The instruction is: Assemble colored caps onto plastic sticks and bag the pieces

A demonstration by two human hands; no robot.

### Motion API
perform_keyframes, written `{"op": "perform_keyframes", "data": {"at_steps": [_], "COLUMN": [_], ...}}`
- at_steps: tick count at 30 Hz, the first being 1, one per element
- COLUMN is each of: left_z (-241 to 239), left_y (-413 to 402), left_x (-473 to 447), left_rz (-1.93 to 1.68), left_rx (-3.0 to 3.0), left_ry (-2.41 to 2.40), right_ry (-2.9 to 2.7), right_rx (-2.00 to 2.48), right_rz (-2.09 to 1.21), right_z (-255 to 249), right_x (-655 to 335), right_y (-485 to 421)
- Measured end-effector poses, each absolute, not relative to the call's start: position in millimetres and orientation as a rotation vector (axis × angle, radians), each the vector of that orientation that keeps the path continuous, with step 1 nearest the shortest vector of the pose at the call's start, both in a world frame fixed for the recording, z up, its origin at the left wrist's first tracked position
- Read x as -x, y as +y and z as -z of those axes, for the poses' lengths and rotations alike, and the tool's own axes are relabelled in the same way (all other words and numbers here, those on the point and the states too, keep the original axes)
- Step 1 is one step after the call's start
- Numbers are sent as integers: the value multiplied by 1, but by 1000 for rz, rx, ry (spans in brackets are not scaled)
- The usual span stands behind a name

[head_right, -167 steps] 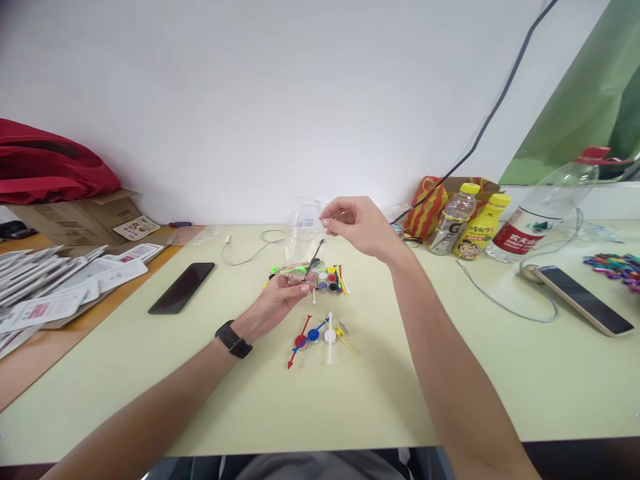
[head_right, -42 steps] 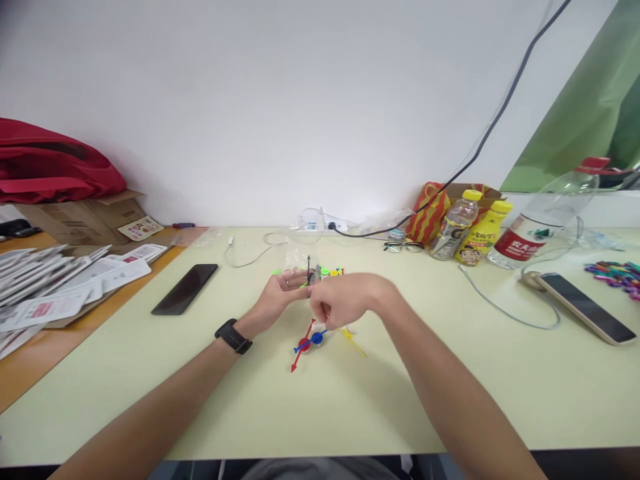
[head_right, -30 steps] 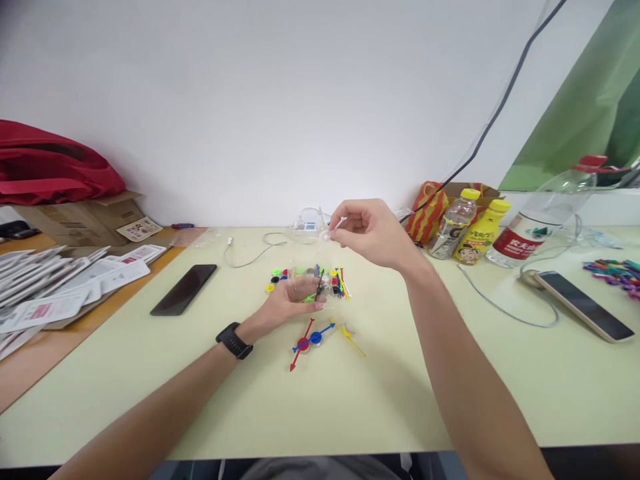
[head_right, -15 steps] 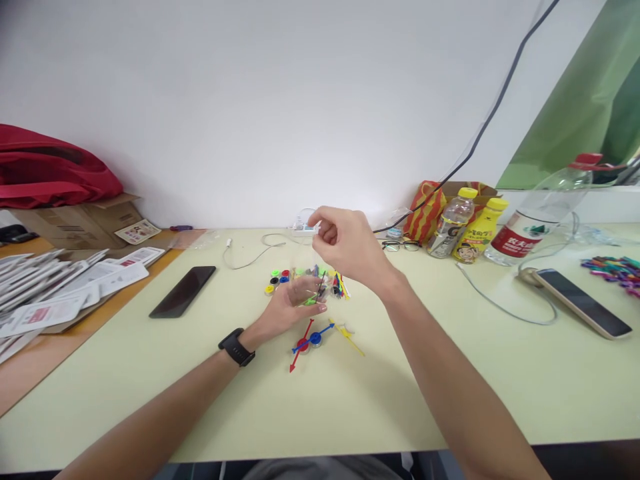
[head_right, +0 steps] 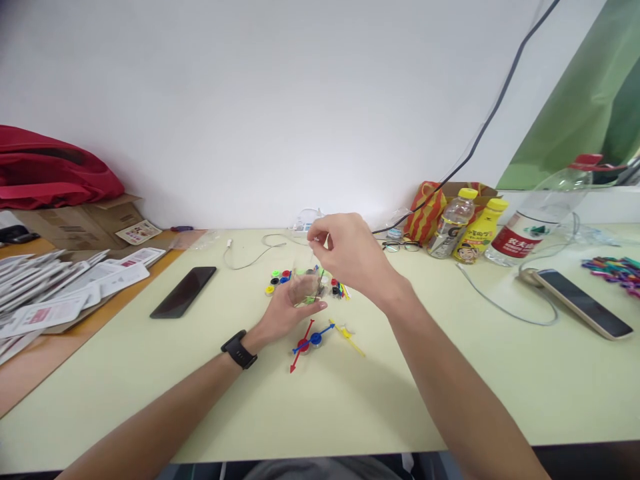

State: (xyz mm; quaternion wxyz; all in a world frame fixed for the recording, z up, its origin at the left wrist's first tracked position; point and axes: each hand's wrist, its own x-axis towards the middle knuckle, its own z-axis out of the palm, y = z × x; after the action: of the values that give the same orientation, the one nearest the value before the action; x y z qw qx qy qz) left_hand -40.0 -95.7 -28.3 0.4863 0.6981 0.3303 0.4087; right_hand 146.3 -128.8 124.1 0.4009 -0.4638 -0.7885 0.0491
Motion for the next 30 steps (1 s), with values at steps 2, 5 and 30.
{"op": "perform_keyframes", "data": {"at_steps": [2, 5, 30], "left_z": [28, 29, 29], "left_y": [-96, -96, -95], "left_x": [40, 39, 35], "left_rz": [-1020, -1066, -1068], "left_rx": [-1707, -1689, -1402], "left_ry": [848, 868, 792], "right_ry": [-2030, -2023, -2096], "right_rx": [1185, 1172, 1201], "right_rz": [-124, -136, -288], "right_z": [-124, -124, -124], "right_x": [-143, -141, -142], "right_y": [-130, -132, -121]}}
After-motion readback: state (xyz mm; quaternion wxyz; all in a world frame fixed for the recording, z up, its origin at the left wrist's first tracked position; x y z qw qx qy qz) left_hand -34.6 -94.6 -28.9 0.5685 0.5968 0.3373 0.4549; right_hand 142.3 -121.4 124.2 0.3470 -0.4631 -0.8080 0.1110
